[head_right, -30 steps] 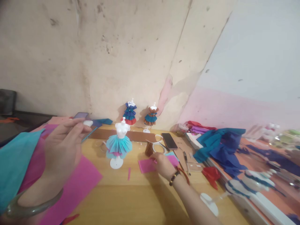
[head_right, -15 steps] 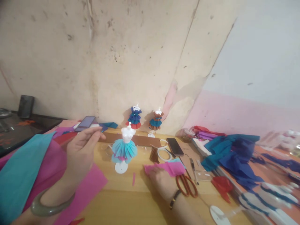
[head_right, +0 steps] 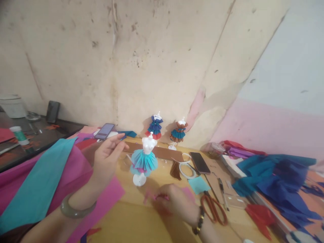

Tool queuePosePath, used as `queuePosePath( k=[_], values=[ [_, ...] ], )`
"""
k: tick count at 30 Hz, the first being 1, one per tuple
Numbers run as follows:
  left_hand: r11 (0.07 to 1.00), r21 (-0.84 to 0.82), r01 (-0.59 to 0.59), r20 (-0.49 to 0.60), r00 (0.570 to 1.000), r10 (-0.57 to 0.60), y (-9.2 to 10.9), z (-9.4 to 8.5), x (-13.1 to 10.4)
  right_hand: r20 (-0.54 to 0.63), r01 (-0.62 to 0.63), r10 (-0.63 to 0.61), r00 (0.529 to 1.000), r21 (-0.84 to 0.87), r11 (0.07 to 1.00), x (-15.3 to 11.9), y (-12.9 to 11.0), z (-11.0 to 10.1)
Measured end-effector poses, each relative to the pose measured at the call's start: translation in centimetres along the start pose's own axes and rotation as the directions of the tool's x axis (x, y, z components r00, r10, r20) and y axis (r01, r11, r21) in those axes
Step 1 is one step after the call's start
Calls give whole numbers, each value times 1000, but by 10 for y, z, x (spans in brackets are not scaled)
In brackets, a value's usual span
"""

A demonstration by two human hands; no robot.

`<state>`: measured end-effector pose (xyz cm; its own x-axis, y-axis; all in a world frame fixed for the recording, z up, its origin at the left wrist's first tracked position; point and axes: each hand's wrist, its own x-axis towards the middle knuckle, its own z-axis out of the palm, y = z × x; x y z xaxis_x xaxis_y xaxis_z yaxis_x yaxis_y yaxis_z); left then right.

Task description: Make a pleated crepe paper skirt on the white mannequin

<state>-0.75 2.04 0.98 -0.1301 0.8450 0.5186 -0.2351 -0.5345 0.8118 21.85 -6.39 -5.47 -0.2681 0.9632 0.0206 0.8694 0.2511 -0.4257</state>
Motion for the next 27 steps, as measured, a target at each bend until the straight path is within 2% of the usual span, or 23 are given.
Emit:
queuePosePath(
  k=[4,8,10,12,14,17,19,20,27],
  values=[
    [1000,10,-26,-17,1000,26,1,0,-2,49,-20,14,999,127,992,9,-15,-14],
    [999,53,-10,2,1000,10,-3,1,-3,92,-11,-9,996,220,975,14,-28,-17],
    [992,122,5,36,999,-9,-6,1,-1,-3,22,-22,1000,305,952,16,-31,-18],
    [971,240,3,123,992,-33,-11,0,2,-192,66,11,981,392,917,19,-31,-20],
    [932,363,-19,247,966,-76,-16,-1,5,-379,91,93,921,441,893,24,-28,-23],
    [887,459,-47,364,921,-139,-24,-2,7,-542,121,182,820,476,871,38,-22,-24],
    [870,486,-83,393,910,-133,-29,-1,6,-589,167,188,786,495,853,50,-21,-22],
    [866,491,-100,403,907,-124,-31,-1,6,-595,190,180,784,504,842,56,-21,-21],
    [888,442,-129,448,889,-93,-38,3,3,-575,261,128,808,545,797,76,-30,-13]
  ],
)
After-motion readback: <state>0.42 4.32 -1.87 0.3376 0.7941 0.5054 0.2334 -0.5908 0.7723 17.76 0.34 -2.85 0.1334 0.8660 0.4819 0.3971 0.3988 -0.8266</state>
